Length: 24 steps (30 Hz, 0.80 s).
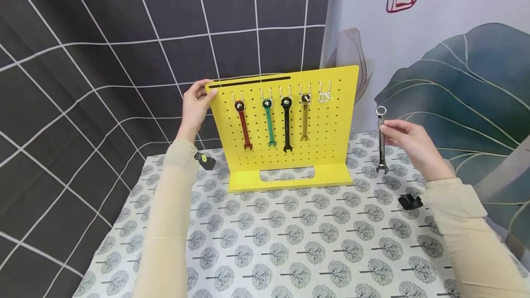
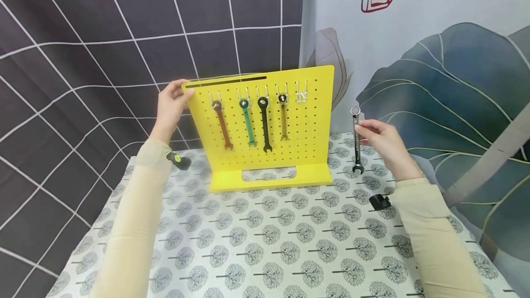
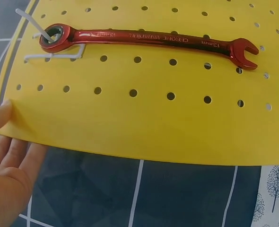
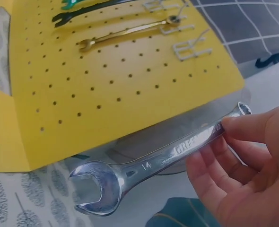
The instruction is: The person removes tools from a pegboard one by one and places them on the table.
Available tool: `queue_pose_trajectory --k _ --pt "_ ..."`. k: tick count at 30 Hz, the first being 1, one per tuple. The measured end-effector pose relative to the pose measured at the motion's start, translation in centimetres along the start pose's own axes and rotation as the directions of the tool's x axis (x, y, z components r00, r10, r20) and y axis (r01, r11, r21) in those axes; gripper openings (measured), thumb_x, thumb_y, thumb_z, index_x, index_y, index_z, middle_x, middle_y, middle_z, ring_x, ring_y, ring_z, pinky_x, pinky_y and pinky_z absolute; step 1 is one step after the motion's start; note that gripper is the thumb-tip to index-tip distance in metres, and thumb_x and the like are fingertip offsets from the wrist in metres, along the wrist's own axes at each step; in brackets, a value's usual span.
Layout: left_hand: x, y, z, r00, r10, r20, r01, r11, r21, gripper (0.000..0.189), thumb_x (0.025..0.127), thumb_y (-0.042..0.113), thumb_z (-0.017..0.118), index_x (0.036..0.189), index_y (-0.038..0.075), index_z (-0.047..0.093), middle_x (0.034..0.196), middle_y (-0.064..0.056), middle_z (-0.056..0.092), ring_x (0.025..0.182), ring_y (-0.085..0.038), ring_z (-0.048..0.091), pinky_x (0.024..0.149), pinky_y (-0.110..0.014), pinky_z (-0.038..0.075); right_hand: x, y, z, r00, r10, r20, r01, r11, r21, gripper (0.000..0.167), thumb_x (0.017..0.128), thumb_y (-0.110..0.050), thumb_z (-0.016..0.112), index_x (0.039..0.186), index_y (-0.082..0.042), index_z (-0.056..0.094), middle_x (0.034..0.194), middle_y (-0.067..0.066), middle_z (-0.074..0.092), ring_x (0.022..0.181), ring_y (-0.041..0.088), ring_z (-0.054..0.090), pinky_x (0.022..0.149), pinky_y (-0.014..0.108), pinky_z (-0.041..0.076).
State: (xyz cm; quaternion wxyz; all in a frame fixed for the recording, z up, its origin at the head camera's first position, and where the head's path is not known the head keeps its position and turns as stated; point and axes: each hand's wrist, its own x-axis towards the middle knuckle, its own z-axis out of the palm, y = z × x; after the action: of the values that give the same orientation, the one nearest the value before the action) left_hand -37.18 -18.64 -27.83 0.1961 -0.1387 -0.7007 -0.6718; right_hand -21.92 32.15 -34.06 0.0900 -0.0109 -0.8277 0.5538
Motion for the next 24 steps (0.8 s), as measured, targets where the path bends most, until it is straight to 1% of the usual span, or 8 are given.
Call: queue_pose_trajectory --k 3,5,8,12,17,19,24 --pt "0.1 0.0 0.0 1.0 0.002 0.005 -0.002 1.0 0.0 0.026 0.093 0.002 0.071 0.119 0.005 0.067 0.101 -0.005 0.067 0.087 -0.014 0.063 0.073 -0.022 0.054 0.1 0.8 0.1 1.0 0.003 0.02 -0.003 1.0 0.023 0.04 0.102 -0.031 0.062 0.13 -0.003 0.056 0.105 -0.018 0.059 0.087 -0.001 0.062 0.079 0.012 0.051" --pt "0.1 0.0 0.0 1.0 0.001 0.005 -0.001 1.0 0.003 0.026 0.093 0.002 0.071 0.119 0.005 0.067 0.101 -0.005 0.067 0.087 -0.014 0.063 0.073 -0.022 0.053 0.2 1.2 0.2 0.999 0.009 0.031 -0.01 1.0 0.019 0.041 0.102 -0.03 0.061 0.13 -0.001 0.056 0.106 -0.017 0.058 0.087 -0.001 0.061 0.079 0.012 0.052" --pt "0.1 0.0 0.0 1.0 -0.003 0.004 0.003 1.0 0.008 0.026 0.093 0.002 0.07 0.119 0.005 0.067 0.101 -0.005 0.067 0.087 -0.014 0.063 0.073 -0.022 0.053 0.3 1.9 0.3 0.999 0.034 0.041 -0.034 0.999 -0.008 0.048 0.102 -0.033 0.06 0.135 0.002 0.053 0.106 -0.017 0.056 0.087 -0.001 0.06 0.078 0.011 0.051" --pt "0.1 -0.1 0.0 1.0 -0.009 0.004 0.009 1.0 0.012 0.026 0.094 0.003 0.07 0.119 0.006 0.067 0.101 -0.005 0.067 0.087 -0.015 0.063 0.072 -0.022 0.053 0.3 2.9 0.6 0.998 0.048 0.05 -0.045 0.998 -0.046 0.056 0.103 -0.034 0.058 0.141 0.007 0.047 0.106 -0.016 0.055 0.087 -0.001 0.059 0.078 0.011 0.05" --pt "0.1 -0.3 0.0 1.0 -0.011 0.003 0.011 1.0 0.012 0.027 0.093 0.003 0.071 0.12 0.006 0.067 0.102 -0.006 0.067 0.087 -0.015 0.063 0.07 -0.021 0.054 0.3 4.4 1.2 0.996 0.063 0.066 -0.059 0.996 -0.06 0.059 0.105 -0.032 0.055 0.143 0.011 0.043 0.107 -0.013 0.054 0.087 -0.003 0.059 0.078 0.012 0.051" --pt "0.1 -0.3 0.0 1.0 -0.007 0.004 0.007 1.0 0.016 0.027 0.093 0.003 0.071 0.12 0.006 0.067 0.103 -0.006 0.067 0.087 -0.014 0.064 0.069 -0.021 0.054 0.3 4.9 1.4 0.995 0.074 0.068 -0.07 0.996 -0.061 0.059 0.105 -0.031 0.055 0.143 0.011 0.042 0.107 -0.011 0.055 0.087 -0.003 0.059 0.078 0.013 0.052" --pt "0.1 -0.2 -0.1 1.0 0.005 0.003 -0.005 1.0 0.03 0.027 0.094 0.003 0.07 0.12 0.006 0.067 0.104 -0.007 0.067 0.087 -0.013 0.064 0.069 -0.021 0.053 0.3 6.0 2.1 0.991 0.1 0.085 -0.095 0.994 -0.059 0.059 0.105 -0.03 0.056 0.143 0.013 0.042 0.112 0.0 0.057 0.085 -0.003 0.059 0.078 0.014 0.054"
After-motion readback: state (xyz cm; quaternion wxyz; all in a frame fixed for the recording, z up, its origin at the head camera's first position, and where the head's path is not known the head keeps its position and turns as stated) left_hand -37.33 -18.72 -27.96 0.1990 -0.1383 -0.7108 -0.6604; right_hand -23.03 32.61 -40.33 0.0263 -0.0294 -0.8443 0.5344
